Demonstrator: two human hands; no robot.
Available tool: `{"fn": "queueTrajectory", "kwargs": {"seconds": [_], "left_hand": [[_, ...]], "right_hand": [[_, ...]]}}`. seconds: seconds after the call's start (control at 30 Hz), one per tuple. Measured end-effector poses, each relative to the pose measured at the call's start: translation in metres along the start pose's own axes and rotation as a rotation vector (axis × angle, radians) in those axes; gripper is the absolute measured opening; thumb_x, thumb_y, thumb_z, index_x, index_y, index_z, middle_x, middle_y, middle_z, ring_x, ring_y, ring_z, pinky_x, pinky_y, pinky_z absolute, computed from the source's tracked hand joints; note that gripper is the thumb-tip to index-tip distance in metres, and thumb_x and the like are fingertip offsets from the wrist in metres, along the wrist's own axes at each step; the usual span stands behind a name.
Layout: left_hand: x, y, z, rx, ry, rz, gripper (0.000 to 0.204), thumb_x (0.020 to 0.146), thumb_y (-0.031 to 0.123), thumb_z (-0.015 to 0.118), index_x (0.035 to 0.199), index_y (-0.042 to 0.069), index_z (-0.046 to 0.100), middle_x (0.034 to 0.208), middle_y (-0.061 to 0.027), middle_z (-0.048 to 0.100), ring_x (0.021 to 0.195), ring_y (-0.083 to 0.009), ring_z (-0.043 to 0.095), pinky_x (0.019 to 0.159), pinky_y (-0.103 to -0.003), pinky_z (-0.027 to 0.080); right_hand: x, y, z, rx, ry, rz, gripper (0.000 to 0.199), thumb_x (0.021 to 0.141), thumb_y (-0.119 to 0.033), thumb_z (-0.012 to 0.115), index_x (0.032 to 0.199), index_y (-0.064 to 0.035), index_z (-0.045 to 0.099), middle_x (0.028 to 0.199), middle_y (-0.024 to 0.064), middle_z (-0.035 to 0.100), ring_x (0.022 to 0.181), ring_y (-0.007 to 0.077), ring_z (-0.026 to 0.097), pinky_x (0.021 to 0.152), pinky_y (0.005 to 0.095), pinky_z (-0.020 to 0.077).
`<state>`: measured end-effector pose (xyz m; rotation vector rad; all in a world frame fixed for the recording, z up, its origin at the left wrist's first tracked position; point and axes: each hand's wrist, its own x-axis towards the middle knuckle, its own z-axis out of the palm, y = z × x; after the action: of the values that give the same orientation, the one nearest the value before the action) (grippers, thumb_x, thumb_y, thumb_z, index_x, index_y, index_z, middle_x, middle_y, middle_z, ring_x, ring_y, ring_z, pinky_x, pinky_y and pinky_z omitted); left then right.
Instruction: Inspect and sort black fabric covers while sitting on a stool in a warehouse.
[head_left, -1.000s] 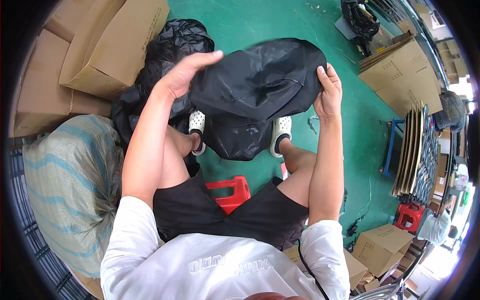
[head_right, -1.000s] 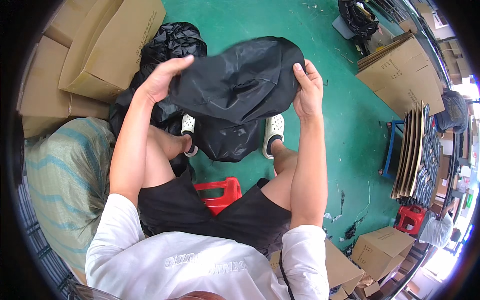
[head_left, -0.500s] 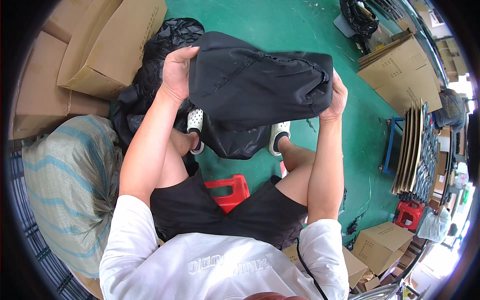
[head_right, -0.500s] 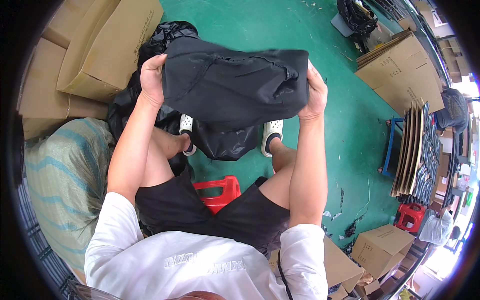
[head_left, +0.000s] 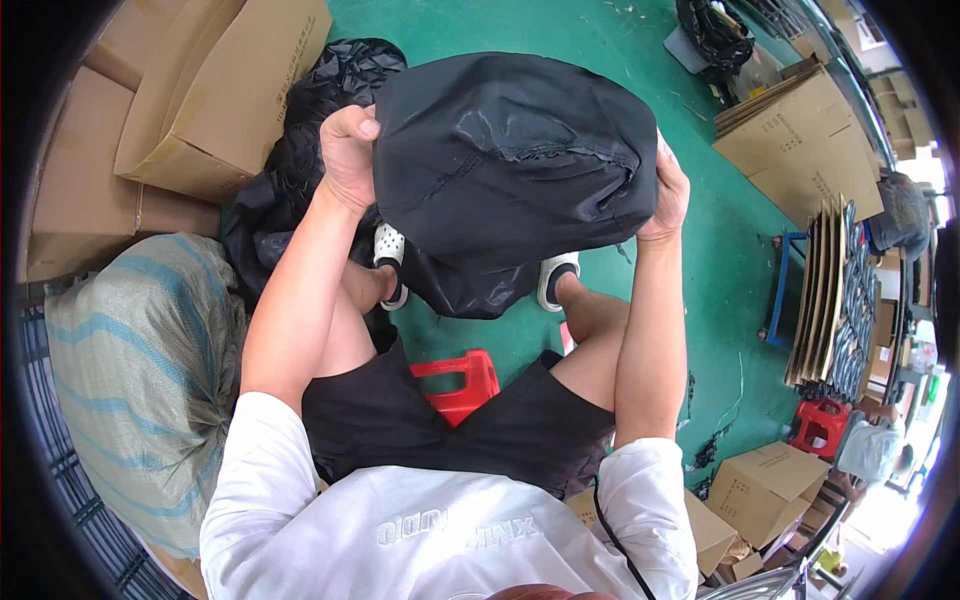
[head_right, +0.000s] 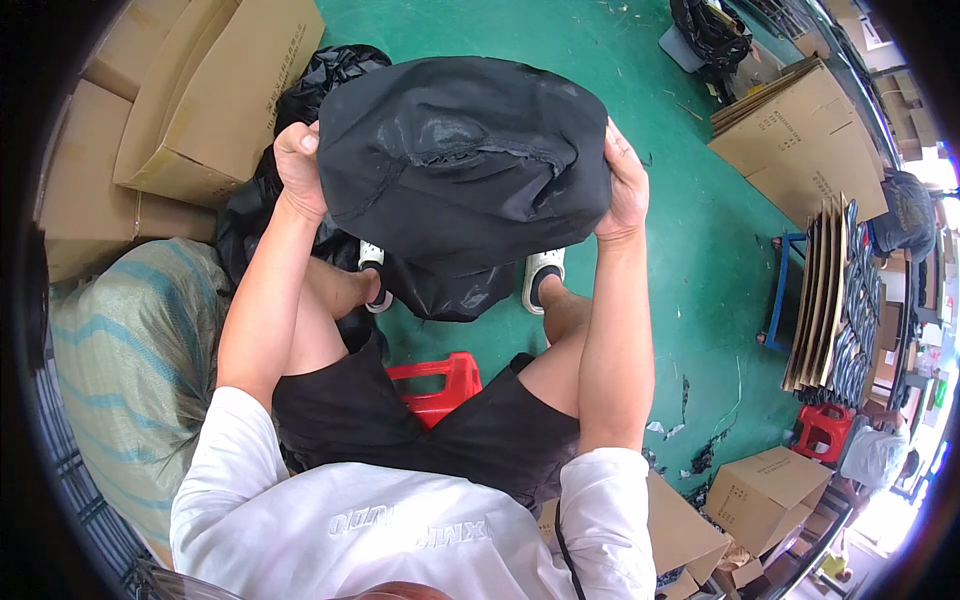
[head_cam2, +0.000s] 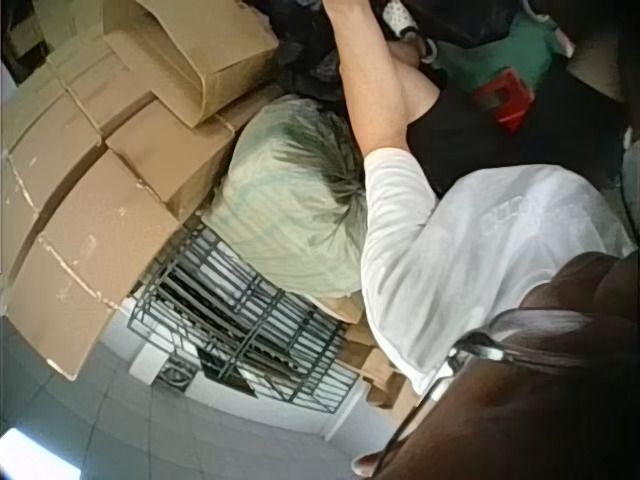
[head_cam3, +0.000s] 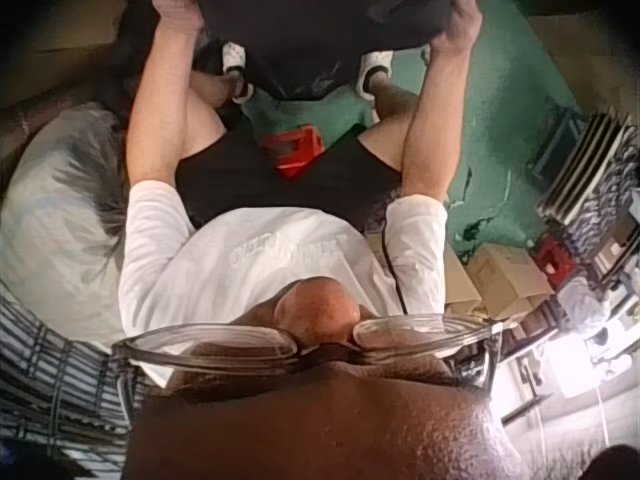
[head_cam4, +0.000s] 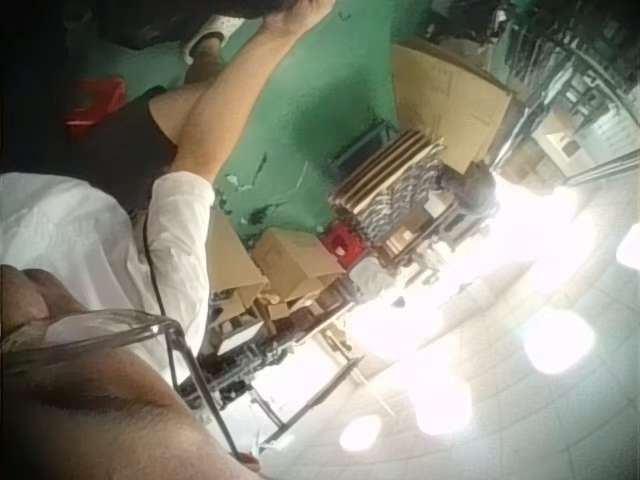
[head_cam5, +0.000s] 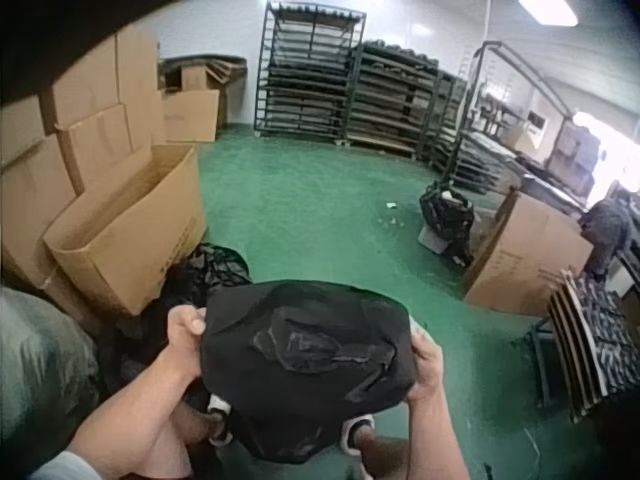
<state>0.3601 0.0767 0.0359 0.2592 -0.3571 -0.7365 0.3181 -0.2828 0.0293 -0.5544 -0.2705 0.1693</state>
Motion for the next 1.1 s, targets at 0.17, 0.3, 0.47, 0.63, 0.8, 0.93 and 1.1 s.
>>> {"fn": "queueTrajectory", "kwargs": {"seconds": [0.17, 0.3, 0.47, 0.63, 0.8, 0.93, 1.1], "left_hand": [[0.008, 0.001, 0.001, 0.001, 0.142, 0.038, 0.046, 0.077, 0.016, 0.050, 0.114, -0.010, 0.061, 0.112, -0.0234, 0.067, 0.099, -0.0336, 0.067, 0.095, -0.041, 0.051], [0.014, 0.008, -0.008, 0.130, 0.378, 0.025, 0.041, 0.081, 0.016, 0.048, 0.108, -0.009, 0.063, 0.104, -0.0215, 0.069, 0.092, -0.0316, 0.068, 0.089, -0.040, 0.054], [0.013, 0.001, 0.019, 0.418, 0.556, -0.164, 0.030, 0.088, 0.021, 0.060, 0.102, -0.005, 0.067, 0.094, -0.0139, 0.071, 0.081, -0.0218, 0.070, 0.080, -0.034, 0.056], [0.010, -0.007, 0.018, 0.772, 0.467, -0.384, 0.028, 0.080, 0.014, 0.072, 0.103, -0.001, 0.068, 0.094, -0.0082, 0.071, 0.081, -0.0156, 0.069, 0.079, -0.029, 0.054], [0.007, -0.002, 0.012, 0.628, 0.323, -0.233, 0.042, 0.071, 0.009, 0.068, 0.110, -0.003, 0.065, 0.101, -0.0102, 0.071, 0.089, -0.0187, 0.067, 0.086, -0.031, 0.051], [0.006, -0.001, 0.008, 0.512, 0.253, -0.134, 0.053, 0.068, 0.009, 0.063, 0.119, -0.006, 0.059, 0.110, -0.0145, 0.068, 0.097, -0.0228, 0.066, 0.092, -0.033, 0.050], [0.007, -0.001, 0.005, 0.416, 0.234, -0.048, 0.054, 0.070, 0.009, 0.060, 0.121, -0.008, 0.057, 0.112, -0.0162, 0.067, 0.100, -0.0249, 0.065, 0.096, -0.036, 0.049]], "right_hand": [[-0.002, -0.005, -0.009, 0.034, 0.001, 0.110, 0.042, 0.101, -0.017, 0.044, 0.135, 0.0070, 0.045, 0.131, 0.0196, 0.058, 0.119, 0.0315, 0.058, 0.107, 0.0442, 0.0433], [-0.001, 0.000, 0.011, -0.317, 0.174, 0.244, 0.036, 0.094, -0.009, 0.058, 0.124, 0.0100, 0.053, 0.119, 0.0185, 0.064, 0.104, 0.0263, 0.066, 0.095, 0.0386, 0.0534], [0.000, -0.001, 0.012, -0.558, 0.301, 0.377, 0.035, 0.089, -0.006, 0.067, 0.120, 0.0072, 0.057, 0.110, 0.0132, 0.068, 0.094, 0.0181, 0.069, 0.086, 0.0313, 0.0562], [-0.003, -0.009, 0.009, -0.642, 0.262, 0.406, 0.030, 0.089, -0.006, 0.068, 0.116, 0.0046, 0.061, 0.105, 0.0115, 0.070, 0.092, 0.0163, 0.069, 0.084, 0.0306, 0.0563], [-0.003, -0.006, 0.008, -0.639, 0.244, 0.349, 0.028, 0.089, -0.006, 0.068, 0.115, 0.0036, 0.062, 0.106, 0.0100, 0.070, 0.091, 0.0145, 0.068, 0.082, 0.0279, 0.0553], [-0.002, -0.006, 0.006, -0.612, 0.226, 0.320, 0.029, 0.090, -0.006, 0.067, 0.117, 0.0035, 0.062, 0.106, 0.0095, 0.070, 0.090, 0.0135, 0.068, 0.083, 0.0268, 0.0544], [0.001, -0.009, -0.002, -0.591, 0.210, 0.270, 0.021, 0.093, -0.011, 0.065, 0.108, 0.0025, 0.063, 0.099, 0.0068, 0.070, 0.083, 0.0112, 0.066, 0.078, 0.0263, 0.0538]]}}
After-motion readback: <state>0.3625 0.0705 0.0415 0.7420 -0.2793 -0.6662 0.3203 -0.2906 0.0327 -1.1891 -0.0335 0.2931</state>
